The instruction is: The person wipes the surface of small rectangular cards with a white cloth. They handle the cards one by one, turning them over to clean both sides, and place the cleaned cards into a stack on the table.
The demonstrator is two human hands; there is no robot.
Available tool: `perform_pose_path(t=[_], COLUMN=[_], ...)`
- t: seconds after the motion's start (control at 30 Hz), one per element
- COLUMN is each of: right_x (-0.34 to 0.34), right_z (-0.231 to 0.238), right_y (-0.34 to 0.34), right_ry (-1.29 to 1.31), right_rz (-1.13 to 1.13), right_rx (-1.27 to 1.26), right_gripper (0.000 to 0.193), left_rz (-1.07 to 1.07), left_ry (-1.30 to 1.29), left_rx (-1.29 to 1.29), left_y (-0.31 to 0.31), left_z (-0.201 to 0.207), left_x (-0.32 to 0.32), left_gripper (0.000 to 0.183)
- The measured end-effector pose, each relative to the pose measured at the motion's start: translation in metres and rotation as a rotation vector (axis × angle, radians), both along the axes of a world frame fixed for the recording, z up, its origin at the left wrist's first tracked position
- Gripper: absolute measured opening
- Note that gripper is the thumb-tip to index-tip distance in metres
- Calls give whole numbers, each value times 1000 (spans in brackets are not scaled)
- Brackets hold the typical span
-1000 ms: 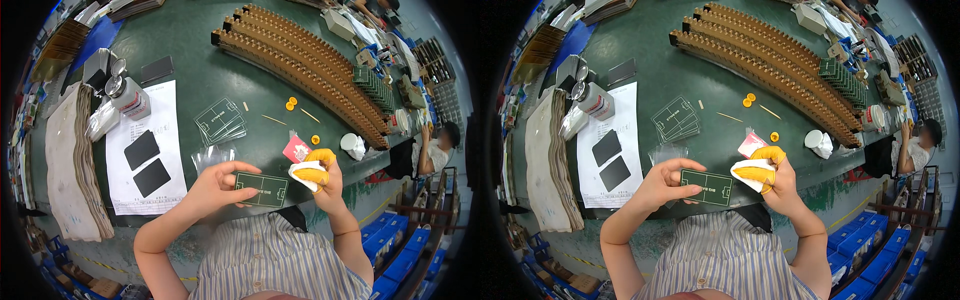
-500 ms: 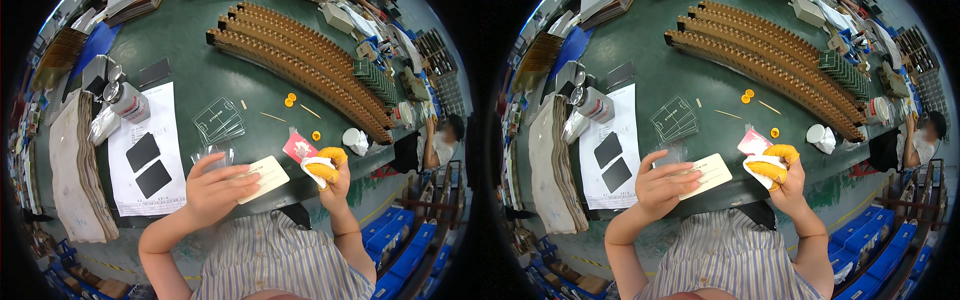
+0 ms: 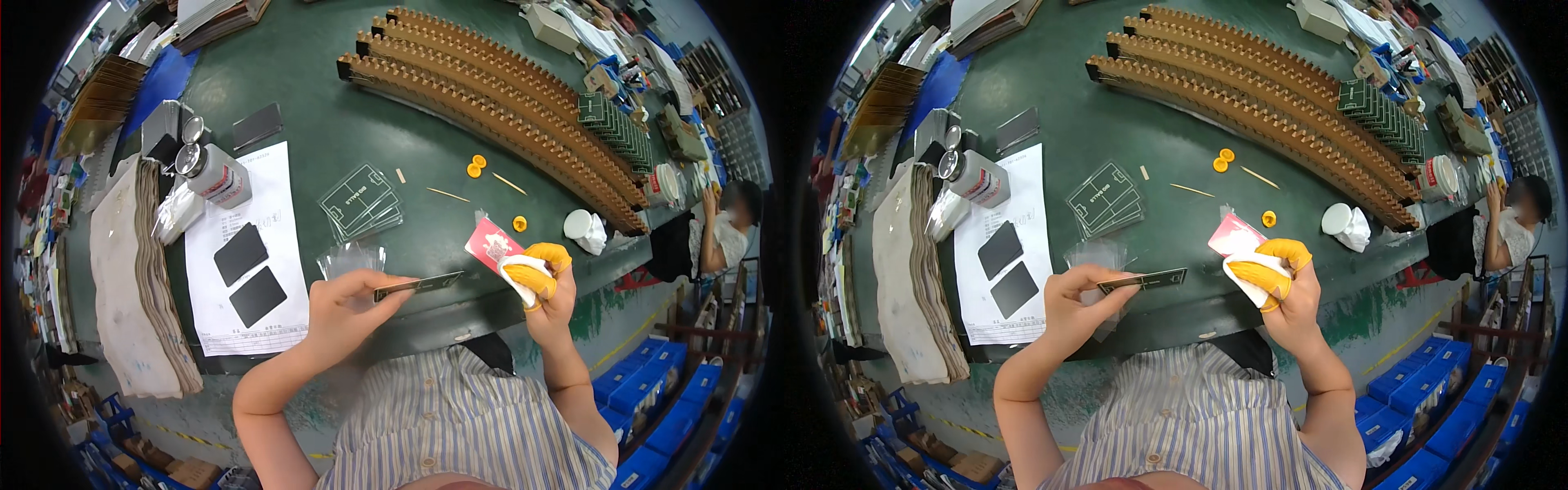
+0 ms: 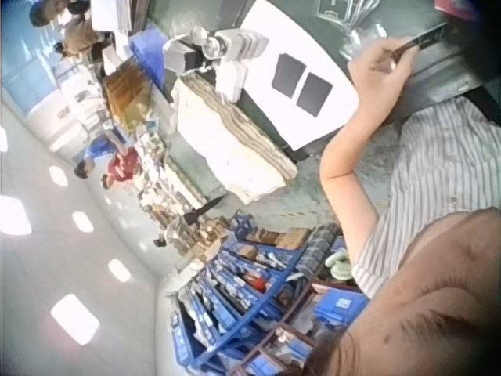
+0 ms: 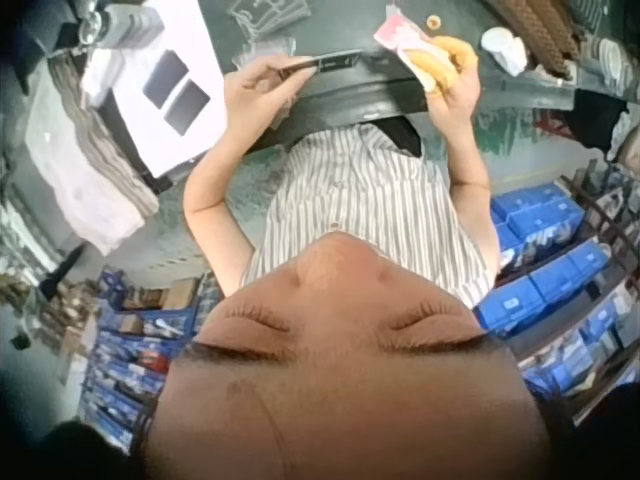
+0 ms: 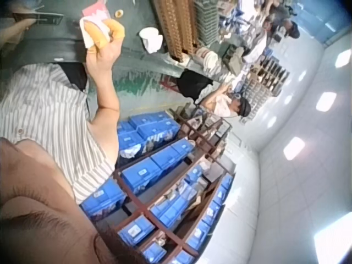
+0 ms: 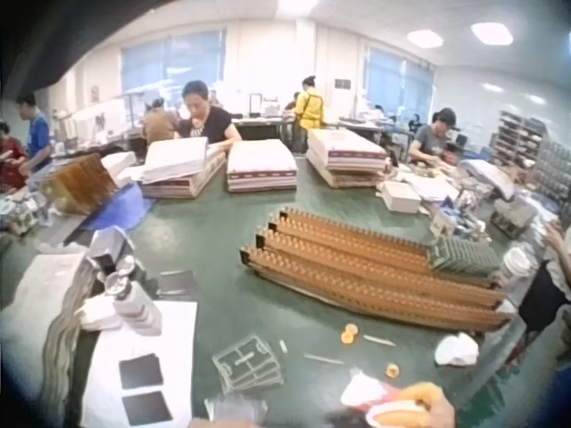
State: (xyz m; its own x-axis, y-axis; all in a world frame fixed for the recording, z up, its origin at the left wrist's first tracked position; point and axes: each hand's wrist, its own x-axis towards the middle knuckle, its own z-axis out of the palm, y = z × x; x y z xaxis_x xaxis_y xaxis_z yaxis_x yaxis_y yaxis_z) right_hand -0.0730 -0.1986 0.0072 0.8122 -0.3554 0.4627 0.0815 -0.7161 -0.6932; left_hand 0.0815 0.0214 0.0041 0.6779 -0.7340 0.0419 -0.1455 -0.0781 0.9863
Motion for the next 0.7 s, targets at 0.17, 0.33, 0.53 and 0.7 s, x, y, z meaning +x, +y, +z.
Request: perform_pose_path(t=[0.17,0.33,0.53,0.7], right_x=[-2,-1,0,-1], right_z=[-2,-2,0,-4], right_y=[-1,-2,-1,-11], right_ry=[-1,13,5,-18], right_rz=[-13,-17,-36,-154], right_rx=[25,16,24,-100], right_gripper=[32,33,30,23], left_rz=[19,34,6,2], left_ry=[307,534,677,786], left_rx=[-3,14,-33,-74], left_y=[-2,-1,-2,-5], left_z=[4,6,3,2], left_x=[1,2,6,8], left_gripper=[15,16,16,18])
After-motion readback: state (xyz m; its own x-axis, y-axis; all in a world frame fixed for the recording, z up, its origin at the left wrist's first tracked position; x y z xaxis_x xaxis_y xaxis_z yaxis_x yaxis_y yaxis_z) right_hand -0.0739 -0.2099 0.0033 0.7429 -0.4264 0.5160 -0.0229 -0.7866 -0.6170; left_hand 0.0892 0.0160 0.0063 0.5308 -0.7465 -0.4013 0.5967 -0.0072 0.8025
